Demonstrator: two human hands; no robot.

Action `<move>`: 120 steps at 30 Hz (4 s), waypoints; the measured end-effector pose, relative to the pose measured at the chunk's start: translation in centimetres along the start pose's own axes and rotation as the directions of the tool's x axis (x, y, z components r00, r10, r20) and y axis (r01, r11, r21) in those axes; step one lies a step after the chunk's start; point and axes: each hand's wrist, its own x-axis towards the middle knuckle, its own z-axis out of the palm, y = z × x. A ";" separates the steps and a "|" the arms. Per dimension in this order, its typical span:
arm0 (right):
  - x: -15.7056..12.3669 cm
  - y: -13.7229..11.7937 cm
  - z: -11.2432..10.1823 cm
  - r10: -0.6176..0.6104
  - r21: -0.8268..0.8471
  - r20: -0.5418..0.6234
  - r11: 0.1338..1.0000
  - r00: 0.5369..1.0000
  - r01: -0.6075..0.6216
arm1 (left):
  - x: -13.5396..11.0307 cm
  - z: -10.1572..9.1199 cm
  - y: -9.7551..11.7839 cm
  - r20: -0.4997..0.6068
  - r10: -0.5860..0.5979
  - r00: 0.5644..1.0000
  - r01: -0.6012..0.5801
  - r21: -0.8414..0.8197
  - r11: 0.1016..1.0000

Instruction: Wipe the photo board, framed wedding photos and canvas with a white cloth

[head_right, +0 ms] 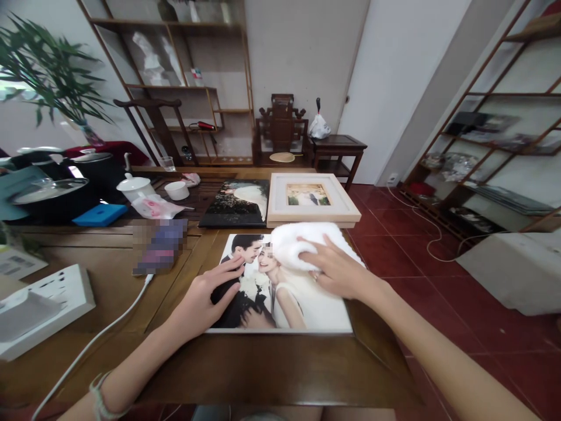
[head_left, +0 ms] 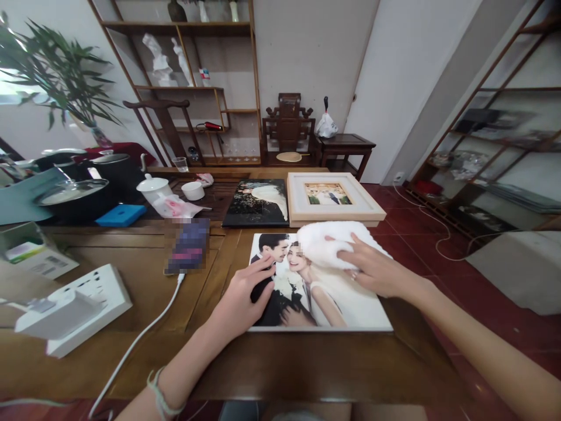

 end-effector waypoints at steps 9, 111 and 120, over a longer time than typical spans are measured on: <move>-1.2 -2.3 1.8 -0.053 -0.117 -0.036 0.992 0.998 0.049 | -0.1 0.2 0.0 -0.007 -0.019 1.000 0.018 -0.013 1.000; -5.4 -8.2 2.0 -0.029 0.022 -0.025 0.999 0.999 0.029 | -0.4 0.3 0.4 0.203 -0.124 0.971 0.123 0.018 0.992; 1.6 -5.9 1.8 0.141 0.078 -0.111 0.988 0.984 -0.133 | -0.4 0.2 0.5 0.218 -0.110 0.970 0.111 0.010 0.994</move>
